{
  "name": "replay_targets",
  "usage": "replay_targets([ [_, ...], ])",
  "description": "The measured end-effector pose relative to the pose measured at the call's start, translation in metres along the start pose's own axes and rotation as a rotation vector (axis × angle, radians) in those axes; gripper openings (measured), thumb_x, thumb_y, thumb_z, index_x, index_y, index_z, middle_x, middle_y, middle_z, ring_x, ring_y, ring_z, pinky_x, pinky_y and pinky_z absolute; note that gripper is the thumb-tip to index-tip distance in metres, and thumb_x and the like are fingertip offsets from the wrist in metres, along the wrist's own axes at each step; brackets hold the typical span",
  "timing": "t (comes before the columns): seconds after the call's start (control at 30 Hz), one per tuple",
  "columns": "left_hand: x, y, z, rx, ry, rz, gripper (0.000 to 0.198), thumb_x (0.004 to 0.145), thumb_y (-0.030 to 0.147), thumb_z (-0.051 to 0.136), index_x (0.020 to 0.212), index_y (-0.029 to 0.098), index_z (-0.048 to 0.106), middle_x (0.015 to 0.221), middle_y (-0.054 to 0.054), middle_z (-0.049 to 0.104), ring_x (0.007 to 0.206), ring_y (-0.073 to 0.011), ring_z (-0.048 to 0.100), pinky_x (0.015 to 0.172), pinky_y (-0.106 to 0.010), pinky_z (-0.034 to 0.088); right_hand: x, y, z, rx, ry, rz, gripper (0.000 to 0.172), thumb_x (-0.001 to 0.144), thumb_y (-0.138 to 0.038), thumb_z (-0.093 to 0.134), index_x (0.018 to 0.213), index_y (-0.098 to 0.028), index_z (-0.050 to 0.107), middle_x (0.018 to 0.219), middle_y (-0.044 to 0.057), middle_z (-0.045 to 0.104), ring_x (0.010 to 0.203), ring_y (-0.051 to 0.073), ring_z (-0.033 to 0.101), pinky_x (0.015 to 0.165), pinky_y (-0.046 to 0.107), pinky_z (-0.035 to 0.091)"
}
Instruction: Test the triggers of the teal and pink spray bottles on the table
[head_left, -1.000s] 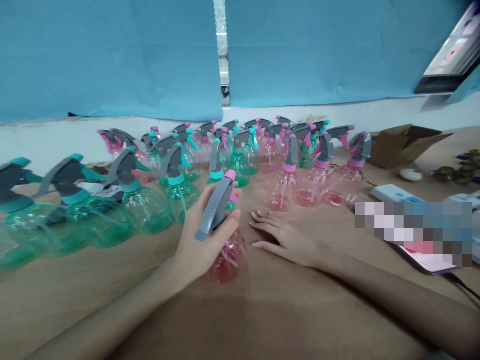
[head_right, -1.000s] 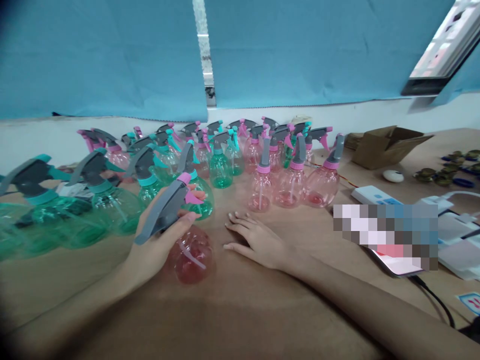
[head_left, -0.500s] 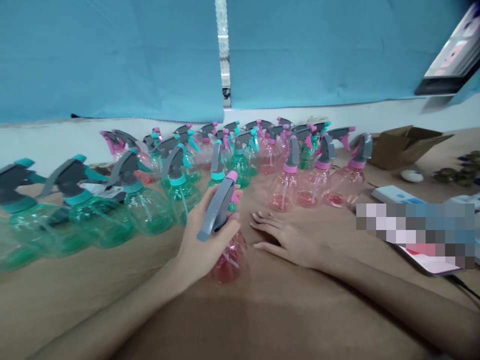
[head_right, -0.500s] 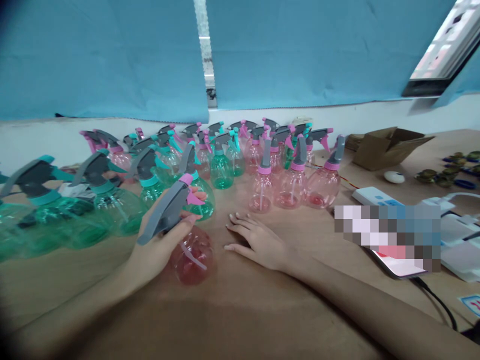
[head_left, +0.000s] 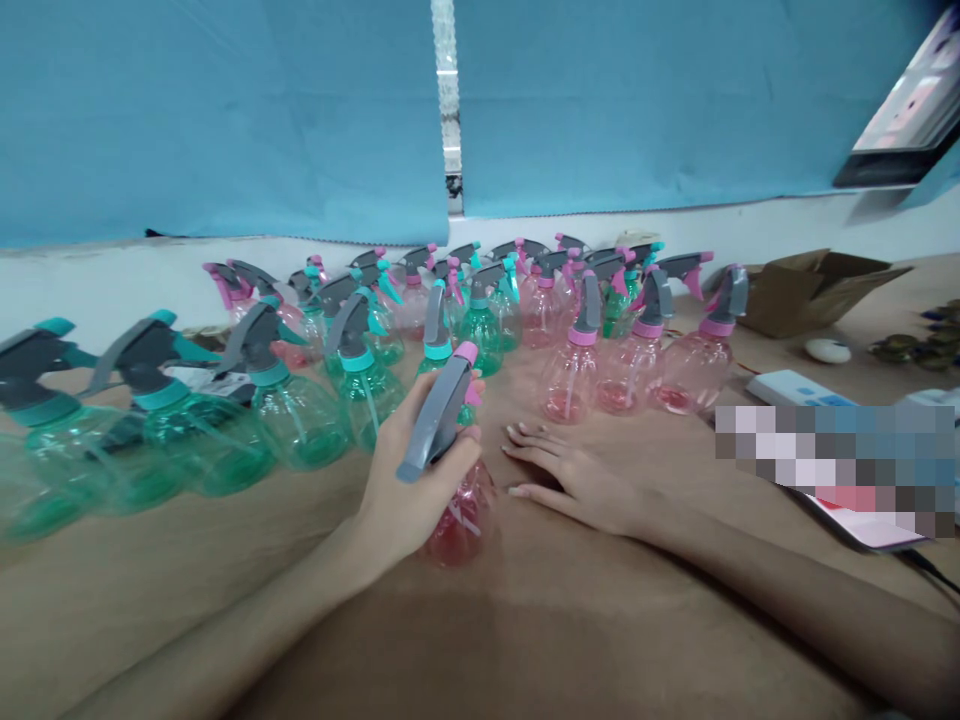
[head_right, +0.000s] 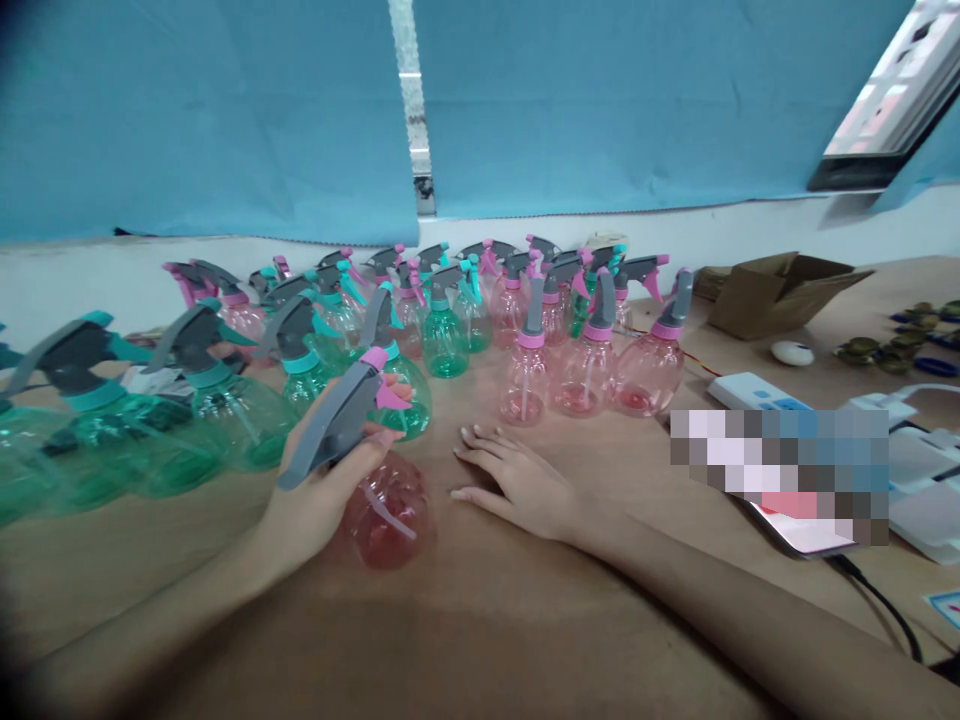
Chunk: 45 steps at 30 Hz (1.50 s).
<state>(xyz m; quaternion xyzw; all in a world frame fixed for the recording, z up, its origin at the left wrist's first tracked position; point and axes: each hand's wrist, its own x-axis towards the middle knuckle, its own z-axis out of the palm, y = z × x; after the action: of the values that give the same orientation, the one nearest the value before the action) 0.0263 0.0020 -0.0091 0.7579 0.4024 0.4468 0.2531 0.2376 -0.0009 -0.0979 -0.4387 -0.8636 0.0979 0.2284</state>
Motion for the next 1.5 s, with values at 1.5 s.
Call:
replay_targets([
  [1.5,0.002,0.003,-0.001,-0.041,-0.053,0.012,0.027,0.076,0.018,0.052,0.100,0.029,0.052,0.076,0.004,0.055,0.063,-0.0141,0.052,0.061,-0.027,0.043,0.000,0.000,0.000,-0.030,-0.020,-0.004,0.057,0.090,-0.054,0.040,0.133,-0.017,0.045,0.142,0.010,0.040,0.133,0.024,0.032,0.109,0.045,0.029],
])
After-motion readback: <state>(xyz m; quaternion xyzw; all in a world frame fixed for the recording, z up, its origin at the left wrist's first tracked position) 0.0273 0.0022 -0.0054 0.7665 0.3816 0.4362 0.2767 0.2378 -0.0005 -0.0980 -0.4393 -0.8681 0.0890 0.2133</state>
